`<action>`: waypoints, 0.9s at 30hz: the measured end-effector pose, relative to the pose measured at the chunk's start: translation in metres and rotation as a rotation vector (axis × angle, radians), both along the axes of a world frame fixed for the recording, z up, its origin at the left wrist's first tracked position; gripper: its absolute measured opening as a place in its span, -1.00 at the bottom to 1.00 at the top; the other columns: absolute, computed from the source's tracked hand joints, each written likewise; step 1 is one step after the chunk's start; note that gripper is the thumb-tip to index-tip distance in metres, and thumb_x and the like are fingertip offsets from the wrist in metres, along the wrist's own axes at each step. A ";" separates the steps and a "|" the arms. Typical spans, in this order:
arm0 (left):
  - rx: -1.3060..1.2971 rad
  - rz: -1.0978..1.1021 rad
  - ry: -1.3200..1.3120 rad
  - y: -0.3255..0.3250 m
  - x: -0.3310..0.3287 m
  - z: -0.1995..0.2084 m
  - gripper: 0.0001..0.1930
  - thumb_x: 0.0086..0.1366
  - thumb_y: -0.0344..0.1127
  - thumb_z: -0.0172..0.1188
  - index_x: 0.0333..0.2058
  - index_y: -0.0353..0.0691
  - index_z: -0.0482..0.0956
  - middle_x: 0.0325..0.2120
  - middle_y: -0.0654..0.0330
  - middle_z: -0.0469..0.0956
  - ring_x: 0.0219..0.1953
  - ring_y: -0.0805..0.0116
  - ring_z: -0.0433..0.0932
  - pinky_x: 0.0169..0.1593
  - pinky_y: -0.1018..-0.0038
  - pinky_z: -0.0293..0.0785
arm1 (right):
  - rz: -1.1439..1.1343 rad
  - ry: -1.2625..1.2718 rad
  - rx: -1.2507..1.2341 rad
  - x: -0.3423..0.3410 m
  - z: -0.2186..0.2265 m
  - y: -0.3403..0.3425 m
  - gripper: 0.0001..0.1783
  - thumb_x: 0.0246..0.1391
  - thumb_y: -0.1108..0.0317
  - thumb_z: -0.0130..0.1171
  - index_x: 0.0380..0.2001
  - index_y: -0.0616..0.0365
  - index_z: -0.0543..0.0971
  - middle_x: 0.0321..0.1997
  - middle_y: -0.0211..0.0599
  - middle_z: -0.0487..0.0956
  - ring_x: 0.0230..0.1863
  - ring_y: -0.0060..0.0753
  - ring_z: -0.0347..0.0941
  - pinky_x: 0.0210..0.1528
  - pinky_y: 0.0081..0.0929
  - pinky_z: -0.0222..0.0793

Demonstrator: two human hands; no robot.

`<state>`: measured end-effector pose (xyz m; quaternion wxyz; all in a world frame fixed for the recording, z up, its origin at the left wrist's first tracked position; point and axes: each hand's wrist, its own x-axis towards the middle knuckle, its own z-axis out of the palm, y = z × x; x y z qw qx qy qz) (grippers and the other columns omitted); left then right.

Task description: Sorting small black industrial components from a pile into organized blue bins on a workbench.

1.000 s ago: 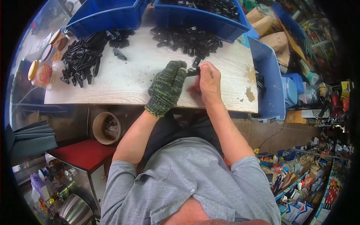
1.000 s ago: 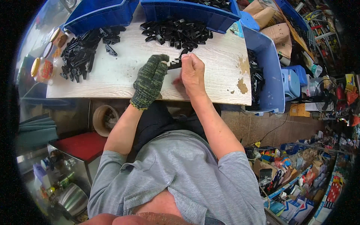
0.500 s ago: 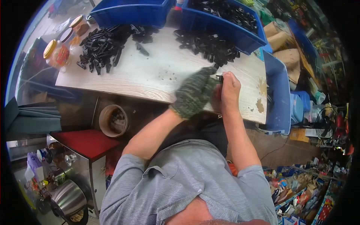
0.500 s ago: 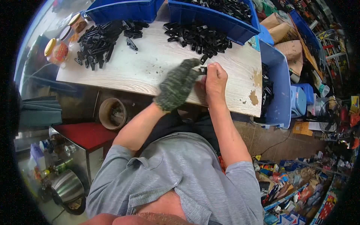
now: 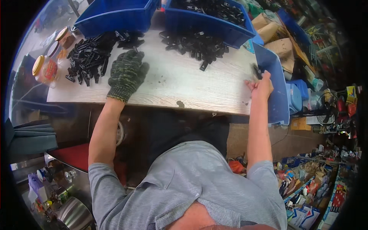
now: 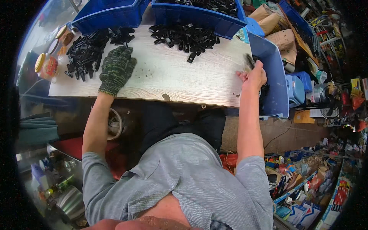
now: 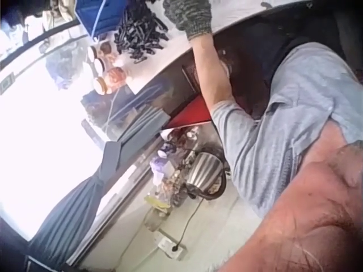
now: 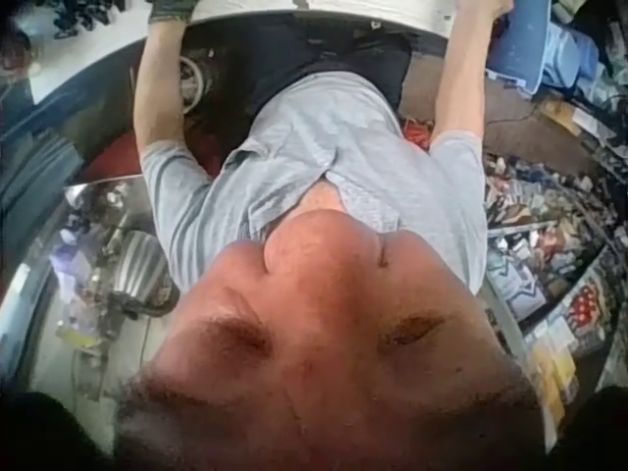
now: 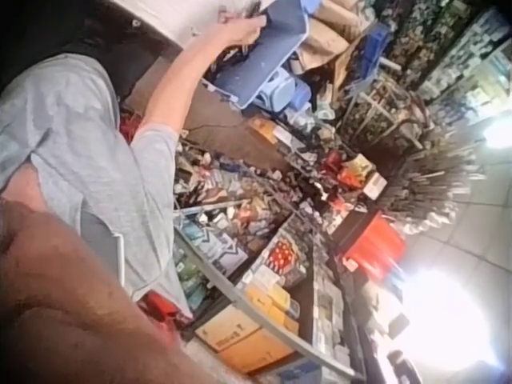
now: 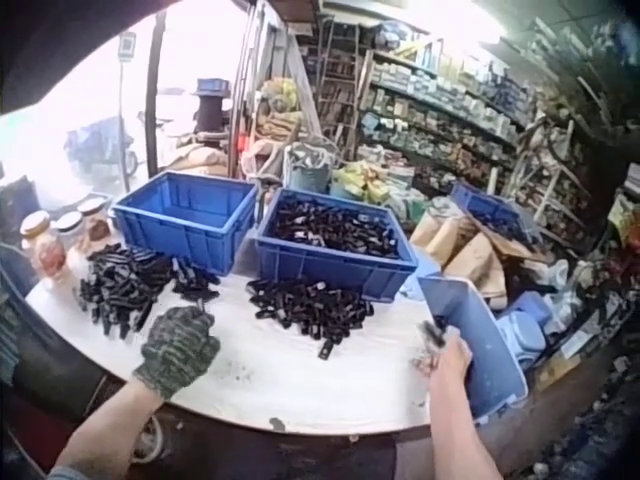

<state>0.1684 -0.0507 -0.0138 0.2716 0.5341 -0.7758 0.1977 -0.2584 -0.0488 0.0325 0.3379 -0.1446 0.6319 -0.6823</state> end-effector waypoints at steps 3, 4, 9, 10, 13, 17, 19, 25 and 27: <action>0.107 0.013 -0.010 -0.008 -0.016 -0.003 -0.72 0.20 -0.32 0.08 -0.10 -0.08 0.58 -0.21 0.11 0.58 -0.10 0.09 0.54 -0.06 0.15 0.47 | 0.166 0.047 0.110 0.018 -0.007 -0.002 -0.54 0.15 0.08 0.15 -0.21 0.35 0.46 -0.74 -0.40 0.10 -0.79 -0.45 0.12 -0.52 -0.14 0.53; 0.160 0.024 -0.020 -0.011 -0.019 -0.004 -0.72 0.20 -0.32 0.08 -0.11 -0.07 0.58 -0.22 0.10 0.59 -0.13 0.09 0.55 -0.10 0.15 0.48 | 0.253 0.065 0.164 0.029 -0.009 -0.003 -0.52 0.13 0.07 0.19 -0.19 0.36 0.47 -0.74 -0.41 0.12 -0.80 -0.45 0.13 -0.53 -0.18 0.52; -0.101 -0.080 0.091 -0.021 -0.028 -0.008 -0.74 0.22 -0.32 0.05 -0.13 -0.04 0.61 -0.25 0.12 0.60 -0.19 0.10 0.56 -0.13 0.18 0.49 | 0.542 0.216 0.288 0.076 -0.011 -0.011 -0.50 0.06 0.00 0.30 -0.28 0.30 0.51 -0.71 -0.41 0.24 -0.81 -0.47 0.16 -0.59 -0.36 0.45; 0.015 -0.010 0.062 -0.017 -0.033 0.001 -0.73 0.22 -0.33 0.05 -0.13 -0.04 0.61 -0.25 0.13 0.60 -0.18 0.12 0.56 -0.12 0.19 0.48 | 0.611 0.270 0.320 0.082 -0.009 -0.012 -0.50 0.03 -0.02 0.32 -0.32 0.28 0.53 -0.70 -0.41 0.26 -0.82 -0.47 0.16 -0.62 -0.39 0.42; 0.250 0.138 -0.001 -0.010 -0.042 0.016 -0.72 0.22 -0.35 0.03 -0.12 -0.02 0.62 -0.24 0.15 0.60 -0.16 0.15 0.56 -0.09 0.21 0.48 | 0.711 0.400 0.395 0.096 -0.007 -0.019 -0.51 -0.01 -0.04 0.36 -0.41 0.24 0.55 -0.70 -0.42 0.29 -0.83 -0.46 0.17 -0.67 -0.43 0.36; 0.312 0.041 -0.069 -0.011 -0.040 0.015 -0.66 0.22 -0.38 0.06 -0.03 0.00 0.61 -0.16 0.13 0.62 -0.10 0.14 0.54 -0.04 0.21 0.46 | 0.780 0.630 0.488 0.120 0.000 -0.023 -0.55 -0.05 -0.02 0.37 -0.51 0.21 0.56 -0.69 -0.42 0.31 -0.84 -0.46 0.18 -0.73 -0.45 0.30; 0.283 0.002 -0.086 -0.007 -0.043 0.015 -0.67 0.23 -0.35 0.08 -0.03 0.03 0.61 -0.15 0.12 0.62 -0.10 0.15 0.55 -0.03 0.25 0.48 | 0.781 0.781 0.518 0.127 0.008 -0.021 -0.57 -0.08 0.01 0.37 -0.54 0.20 0.55 -0.68 -0.40 0.34 -0.84 -0.45 0.18 -0.74 -0.46 0.28; 0.005 -0.154 -0.095 0.002 -0.050 0.001 -0.70 0.24 -0.27 0.14 -0.04 -0.01 0.62 -0.14 0.11 0.61 -0.10 0.15 0.57 -0.02 0.30 0.51 | 0.770 0.707 0.456 0.119 -0.005 -0.022 -0.62 -0.07 0.07 0.34 -0.53 0.20 0.55 -0.65 -0.38 0.40 -0.83 -0.46 0.19 -0.73 -0.48 0.28; -0.016 -0.208 0.296 0.016 -0.069 0.003 -0.69 0.24 -0.25 0.16 -0.04 -0.06 0.62 -0.16 0.09 0.62 -0.11 0.14 0.58 0.00 0.30 0.51 | 0.731 0.532 0.376 0.113 -0.008 -0.018 -0.64 -0.01 0.09 0.32 -0.53 0.19 0.55 -0.63 -0.39 0.43 -0.82 -0.49 0.21 -0.73 -0.51 0.26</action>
